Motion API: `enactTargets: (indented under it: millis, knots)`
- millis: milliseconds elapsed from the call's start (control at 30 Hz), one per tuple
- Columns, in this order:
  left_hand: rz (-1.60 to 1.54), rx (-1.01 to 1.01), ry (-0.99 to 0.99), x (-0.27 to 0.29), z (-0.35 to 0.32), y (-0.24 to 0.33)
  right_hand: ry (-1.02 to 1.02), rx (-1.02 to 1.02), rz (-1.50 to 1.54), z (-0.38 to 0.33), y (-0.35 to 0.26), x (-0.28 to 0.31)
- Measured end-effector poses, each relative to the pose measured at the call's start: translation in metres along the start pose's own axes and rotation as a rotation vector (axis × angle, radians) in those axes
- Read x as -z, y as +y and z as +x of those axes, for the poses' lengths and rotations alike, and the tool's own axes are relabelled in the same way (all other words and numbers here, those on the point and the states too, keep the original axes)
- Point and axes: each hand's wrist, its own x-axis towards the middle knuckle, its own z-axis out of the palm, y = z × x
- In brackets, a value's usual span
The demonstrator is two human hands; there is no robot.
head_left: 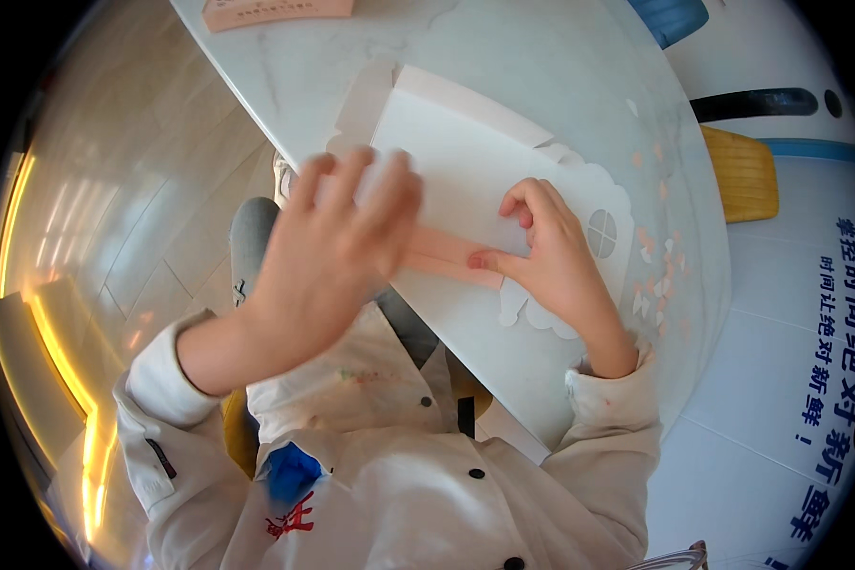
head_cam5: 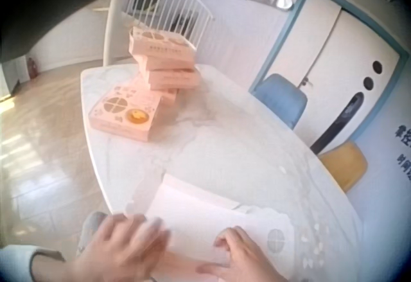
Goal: The person assembles flat-packed cardboard boxes by folding along pre-scored lines and securing the flaps with adhesive strips. They complete one box and place it on a stack, then begin assembling a second box in the same manner.
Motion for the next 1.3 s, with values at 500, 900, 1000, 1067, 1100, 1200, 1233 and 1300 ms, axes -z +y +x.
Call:
enactTargets:
  millis: [500,900,1000,1067,1100,1200,1233,1300]
  knots:
    - [0.0,0.044,-0.102,-0.003,-0.04,0.022,0.069,0.221,-0.317,-0.058,0.006,0.006]
    - [-0.269,-0.284,0.1,-0.012,-0.017,0.025,0.134,0.257,-0.35,-0.094,-0.005,-0.021]
    - [-0.298,-0.286,0.211,-0.011,-0.032,0.025,0.216,0.352,-0.356,-0.101,-0.001,-0.036]
    - [-0.284,-0.293,0.263,-0.011,-0.043,0.027,0.271,0.428,-0.382,-0.108,-0.003,-0.043]
    - [-0.263,-0.294,0.284,-0.012,-0.047,0.028,0.292,0.485,-0.369,-0.111,0.0,-0.047]
    - [-0.287,-0.325,0.285,-0.014,-0.051,0.023,0.308,0.511,-0.189,-0.106,-0.004,-0.045]
    - [-0.267,-0.336,0.269,-0.015,-0.052,0.02,0.28,0.456,-0.108,-0.104,-0.005,-0.043]
    - [-0.231,-0.365,0.244,-0.017,-0.05,0.015,0.24,0.297,0.018,-0.098,-0.006,-0.042]
